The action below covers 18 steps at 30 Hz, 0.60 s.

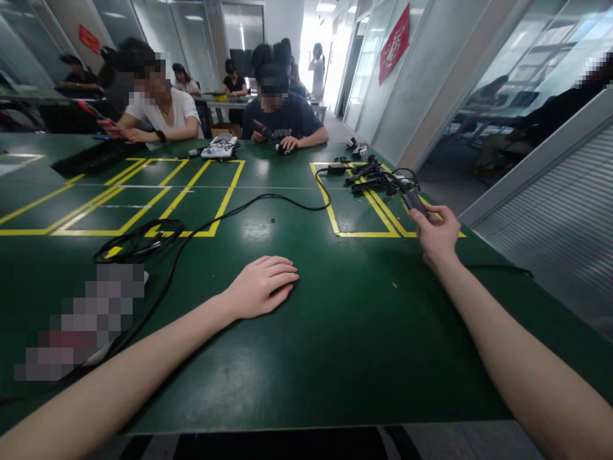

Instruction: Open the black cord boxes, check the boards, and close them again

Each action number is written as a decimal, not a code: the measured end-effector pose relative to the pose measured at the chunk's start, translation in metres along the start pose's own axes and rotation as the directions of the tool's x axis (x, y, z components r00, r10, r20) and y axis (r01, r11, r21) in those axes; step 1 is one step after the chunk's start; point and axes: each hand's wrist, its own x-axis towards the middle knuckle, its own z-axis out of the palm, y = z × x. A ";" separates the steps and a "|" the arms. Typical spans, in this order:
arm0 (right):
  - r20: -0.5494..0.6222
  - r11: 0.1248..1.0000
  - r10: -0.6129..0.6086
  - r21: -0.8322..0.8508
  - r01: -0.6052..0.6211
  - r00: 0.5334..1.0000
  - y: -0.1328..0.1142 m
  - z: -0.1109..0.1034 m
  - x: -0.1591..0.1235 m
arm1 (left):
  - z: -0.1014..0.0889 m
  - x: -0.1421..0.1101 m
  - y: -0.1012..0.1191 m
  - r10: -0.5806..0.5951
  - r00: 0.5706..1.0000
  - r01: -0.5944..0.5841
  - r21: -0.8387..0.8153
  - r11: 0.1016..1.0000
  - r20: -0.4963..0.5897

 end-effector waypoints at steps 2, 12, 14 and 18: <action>-0.032 0.982 -0.055 -0.182 0.049 0.998 0.008 -0.005 0.001 | 0.000 0.000 0.000 -0.004 1.000 0.004 -0.006 1.000 0.007; -0.121 0.808 -0.099 -0.589 0.009 0.988 -0.010 -0.021 0.004 | -0.001 0.000 0.000 -0.022 0.999 0.022 -0.015 1.000 0.036; -0.156 0.802 -0.096 -0.597 -0.016 0.983 -0.013 -0.022 0.004 | -0.001 0.000 -0.001 -0.018 0.999 0.019 -0.015 1.000 0.031; -0.107 0.719 0.000 -0.691 -0.075 0.994 -0.011 -0.022 -0.001 | -0.001 0.000 0.000 -0.019 0.999 0.020 -0.012 1.000 0.031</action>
